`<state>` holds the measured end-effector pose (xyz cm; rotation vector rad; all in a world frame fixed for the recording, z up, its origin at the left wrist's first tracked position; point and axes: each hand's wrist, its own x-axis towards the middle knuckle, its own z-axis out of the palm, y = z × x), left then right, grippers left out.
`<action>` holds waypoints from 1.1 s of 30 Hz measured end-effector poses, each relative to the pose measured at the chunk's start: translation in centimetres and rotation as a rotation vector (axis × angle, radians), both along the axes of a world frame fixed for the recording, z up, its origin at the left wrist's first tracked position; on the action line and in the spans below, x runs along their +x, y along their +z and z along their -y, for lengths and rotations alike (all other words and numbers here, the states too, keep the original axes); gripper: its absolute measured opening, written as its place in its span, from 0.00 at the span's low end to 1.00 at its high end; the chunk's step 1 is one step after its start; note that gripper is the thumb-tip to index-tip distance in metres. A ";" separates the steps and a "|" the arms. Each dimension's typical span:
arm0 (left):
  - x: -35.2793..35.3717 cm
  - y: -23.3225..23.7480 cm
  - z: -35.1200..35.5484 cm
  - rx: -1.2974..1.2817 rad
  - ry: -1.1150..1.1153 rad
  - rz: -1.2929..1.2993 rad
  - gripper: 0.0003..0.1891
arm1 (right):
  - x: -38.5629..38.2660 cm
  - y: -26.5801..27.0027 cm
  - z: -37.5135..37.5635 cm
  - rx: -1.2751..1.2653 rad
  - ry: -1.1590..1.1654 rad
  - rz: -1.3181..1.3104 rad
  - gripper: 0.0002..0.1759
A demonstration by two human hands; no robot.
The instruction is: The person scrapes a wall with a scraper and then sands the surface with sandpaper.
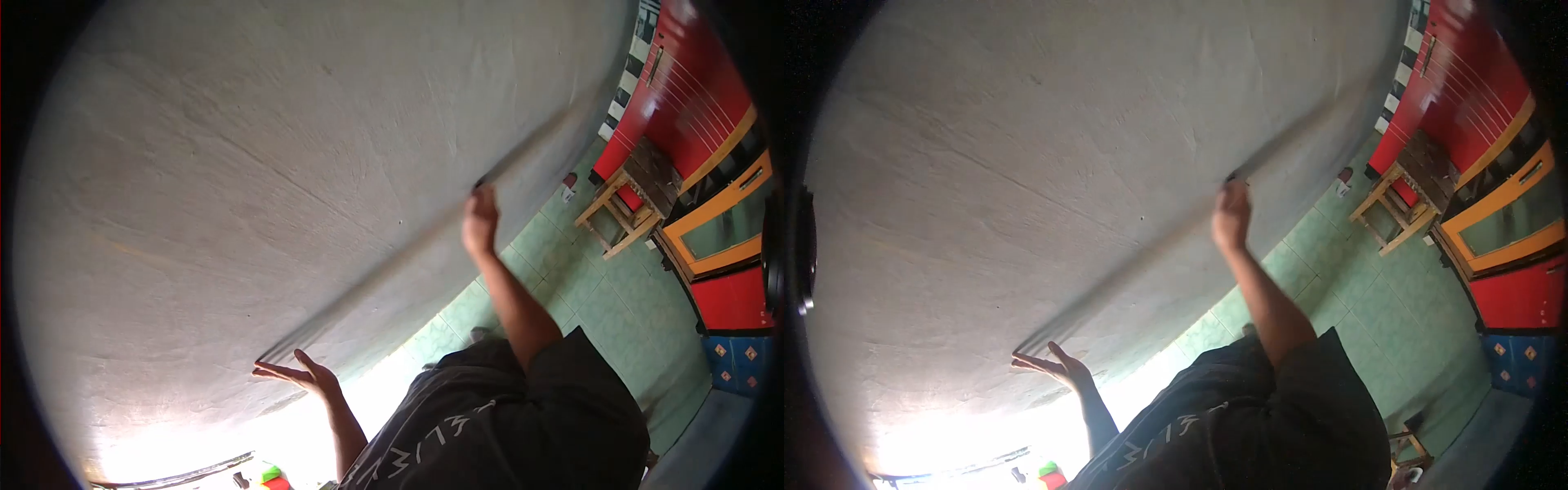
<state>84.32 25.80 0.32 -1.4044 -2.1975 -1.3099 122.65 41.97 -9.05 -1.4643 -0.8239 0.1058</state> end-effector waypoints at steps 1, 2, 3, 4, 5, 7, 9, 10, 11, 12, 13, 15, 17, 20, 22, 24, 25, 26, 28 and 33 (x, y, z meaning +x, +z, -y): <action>0.2 0.1 0.2 0.005 -0.013 0.002 0.48 | 3.3 0.9 -0.9 -0.111 0.092 -0.280 0.10; 0.0 0.0 0.4 0.009 -0.030 0.001 0.47 | 4.8 1.5 -1.6 -0.091 0.107 -0.377 0.10; -0.1 -0.3 0.5 0.009 -0.038 -0.001 0.47 | 4.1 2.5 -1.7 -0.045 0.093 -0.373 0.09; -0.2 -0.5 0.5 0.012 -0.047 -0.006 0.47 | 2.2 3.9 -0.9 -0.020 0.117 -0.229 0.08; -0.3 -0.7 0.6 0.011 -0.055 -0.013 0.47 | -0.9 4.7 0.7 0.002 0.138 -0.087 0.07; -0.2 -0.7 0.9 -0.005 -0.083 0.001 0.46 | -9.1 5.0 4.4 -0.056 0.291 -0.110 0.02; -0.5 -1.3 1.0 0.023 -0.112 0.031 0.46 | -13.1 4.9 6.7 0.106 0.442 0.095 0.06; -1.4 -2.2 1.0 0.025 -0.096 0.054 0.45 | -13.2 4.0 6.4 0.145 0.418 0.117 0.08; -2.7 -3.2 1.2 0.025 -0.079 0.108 0.46 | -12.2 3.8 6.1 0.084 0.430 0.023 0.06; -4.0 -4.2 1.4 0.027 -0.064 0.164 0.47 | -10.2 4.4 5.4 0.046 0.337 0.068 0.04; -5.0 -4.8 1.7 0.028 -0.048 0.226 0.47 | -8.3 5.1 4.4 0.024 0.234 -0.065 0.03; -6.5 -5.4 2.4 0.062 -0.053 0.488 0.49 | -4.2 5.1 2.2 -0.013 0.215 -0.337 0.05; -10.6 -6.8 3.6 0.117 -0.072 0.687 0.49 | -7.7 6.2 2.6 0.025 0.126 -0.223 0.05; -14.7 -5.6 6.1 0.166 -0.087 0.890 0.49 | -19.6 6.4 7.7 0.017 0.275 -0.035 0.03; -17.1 -4.2 7.2 0.193 -0.108 0.916 0.50 | -25.5 5.0 10.8 0.074 0.442 0.054 0.03; -20.2 -4.1 8.1 0.227 -0.140 0.926 0.49 | -27.0 4.0 11.3 0.087 0.464 0.074 0.03; -21.7 -4.1 8.7 0.244 -0.153 0.930 0.49 | -26.0 5.0 10.9 0.112 0.398 0.051 0.03; -22.7 -3.7 9.1 0.268 -0.161 0.950 0.47 | -24.4 4.1 9.9 0.076 0.347 -0.078 0.03; -25.4 -3.6 10.0 0.246 -0.203 0.949 0.46 | -20.3 3.2 7.6 0.017 0.269 -0.359 0.05; -28.0 -1.9 11.6 0.215 -0.227 0.968 0.45 | -29.3 5.2 11.0 0.016 0.260 -0.080 0.04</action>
